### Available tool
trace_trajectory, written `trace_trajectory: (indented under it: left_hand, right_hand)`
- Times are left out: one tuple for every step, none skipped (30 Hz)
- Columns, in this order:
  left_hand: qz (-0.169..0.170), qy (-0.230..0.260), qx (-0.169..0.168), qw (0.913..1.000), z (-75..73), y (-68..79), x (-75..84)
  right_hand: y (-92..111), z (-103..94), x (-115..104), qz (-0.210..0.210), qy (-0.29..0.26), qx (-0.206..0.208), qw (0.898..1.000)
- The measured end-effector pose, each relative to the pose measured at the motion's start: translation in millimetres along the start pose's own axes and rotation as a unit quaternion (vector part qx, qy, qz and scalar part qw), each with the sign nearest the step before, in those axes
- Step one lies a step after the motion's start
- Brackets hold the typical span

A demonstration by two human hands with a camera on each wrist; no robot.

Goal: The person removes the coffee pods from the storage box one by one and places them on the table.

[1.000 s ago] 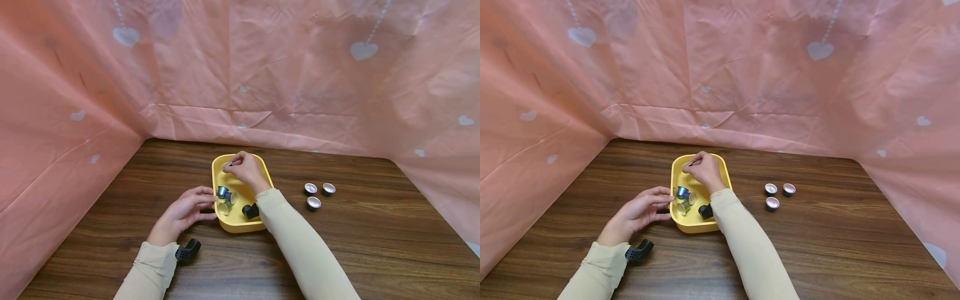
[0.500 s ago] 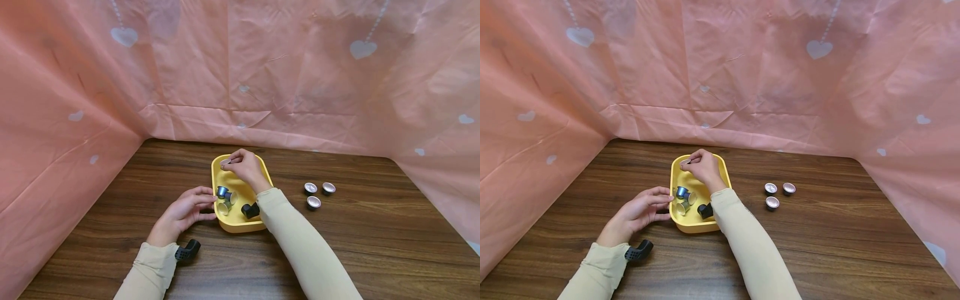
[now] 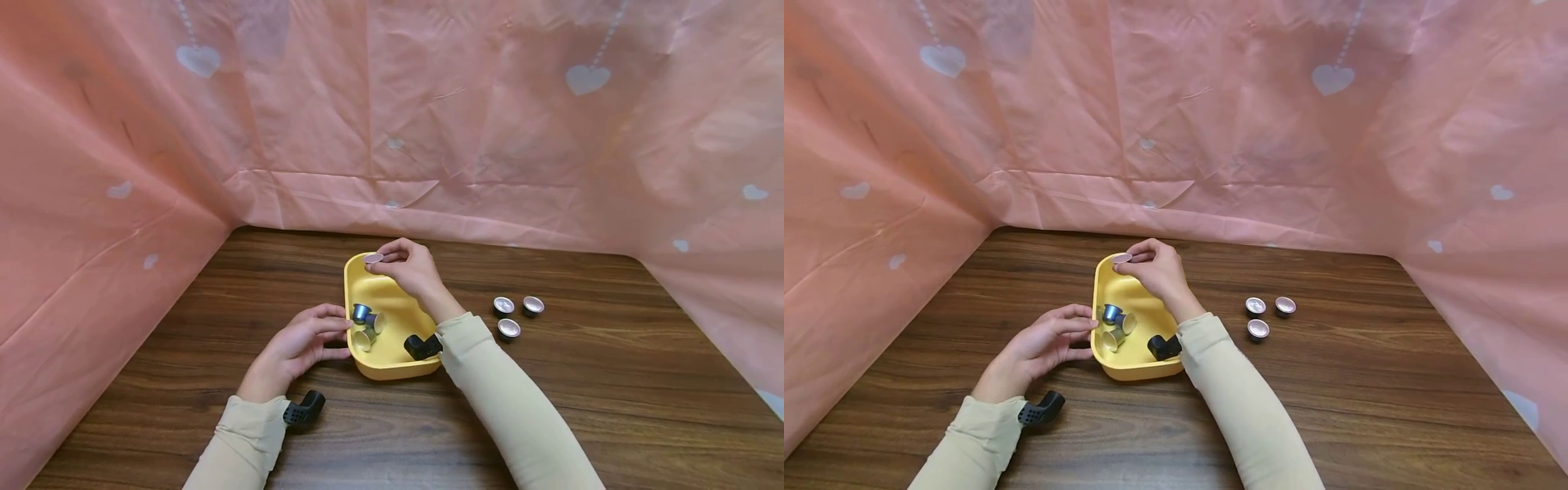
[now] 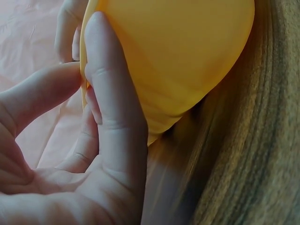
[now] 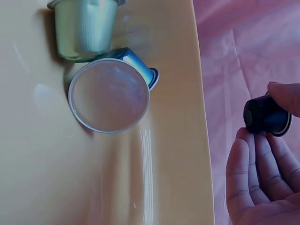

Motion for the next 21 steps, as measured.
trace_trajectory:
  left_hand:
    - [0.001,0.001,-0.002,1.0,-0.1,0.2,-0.1]
    - [0.002,0.0,-0.005,1.0,-0.3,0.5,-0.2]
    - [0.003,0.0,-0.006,1.0,-0.5,0.8,-0.3]
    - [0.003,-0.001,-0.008,1.0,-0.7,1.1,-0.5]
    - [0.003,-0.001,-0.007,1.0,-0.8,1.1,-0.5]
    - [0.004,-0.002,-0.009,0.9999,-0.6,1.1,-0.6]
    - [0.005,-0.003,-0.01,0.9999,-0.3,0.9,-0.6]
    - [0.005,-0.004,-0.01,0.9999,0.0,0.9,-0.5]
    - [0.005,-0.005,-0.01,0.9999,0.5,0.5,-0.5]
    - [0.004,-0.005,-0.011,0.9999,0.9,0.1,-0.7]
    - [0.005,-0.006,-0.013,0.9999,1.7,-0.4,-0.7]
    - [0.005,-0.007,-0.014,0.9999,2.3,-0.8,-0.7]
    - [0.005,-0.007,-0.014,0.9999,2.7,-1.3,-0.8]
    - [0.005,-0.008,-0.015,0.9998,3.0,-1.8,-0.9]
    - [0.005,-0.009,-0.016,0.9998,3.2,-2.2,-1.1]
    - [0.005,-0.01,-0.017,0.9998,3.3,-2.4,-1.1]
    - [0.005,-0.011,-0.018,0.9998,3.4,-2.6,-1.2]
    - [0.005,-0.012,-0.017,0.9998,3.1,-2.7,-1.2]
    - [0.004,-0.013,-0.016,0.9998,2.9,-2.8,-1.2]
    - [0.004,-0.015,-0.016,0.9998,2.6,-2.8,-1.2]
    - [0.004,-0.017,-0.015,0.9997,2.3,-2.8,-1.1]
  right_hand:
    - [1,-1.1,1,0.0,-0.005,-0.001,1.0]
    - [1,-2.1,1,0.0,-0.011,-0.003,1.0]
    - [1,-3.1,2,0.0,-0.016,-0.005,1.0]
    - [2,-4.2,3,0.002,-0.021,-0.007,1.0]
    - [2,-5.4,4,0.003,-0.027,-0.008,1.0]
    - [2,-6.6,5,0.005,-0.031,-0.009,0.999]
    - [3,-7.7,5,0.007,-0.036,-0.01,0.999]
    - [3,-8.9,6,0.01,-0.041,-0.01,0.999]
    - [4,-10.0,7,0.012,-0.045,-0.01,0.999]
    - [4,-11.0,7,0.013,-0.048,-0.011,0.999]
    - [5,-11.9,7,0.013,-0.049,-0.012,0.999]
    - [5,-12.5,6,0.012,-0.05,-0.013,0.999]
    - [6,-13.1,6,0.011,-0.052,-0.014,0.999]
    - [7,-13.8,5,0.009,-0.052,-0.014,0.999]
    - [8,-14.3,4,0.007,-0.051,-0.015,0.999]
    - [8,-14.8,3,0.006,-0.052,-0.017,0.999]
    - [9,-15.2,2,0.005,-0.053,-0.018,0.998]
    - [10,-15.7,1,0.004,-0.055,-0.019,0.998]
    - [10,-16.4,1,0.004,-0.057,-0.019,0.998]
    - [11,-17.2,0,0.003,-0.058,-0.019,0.998]
    - [11,-17.8,-1,0.002,-0.06,-0.02,0.998]
Point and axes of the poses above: each hand's wrist, its own y-axis away from the middle knuckle, its own z-axis out of the palm, x = y × z, the point moved 6 cm from there along -y, towards the middle knuckle, and after that the axes turned 9 degrees about z, right-handed, at the moved point
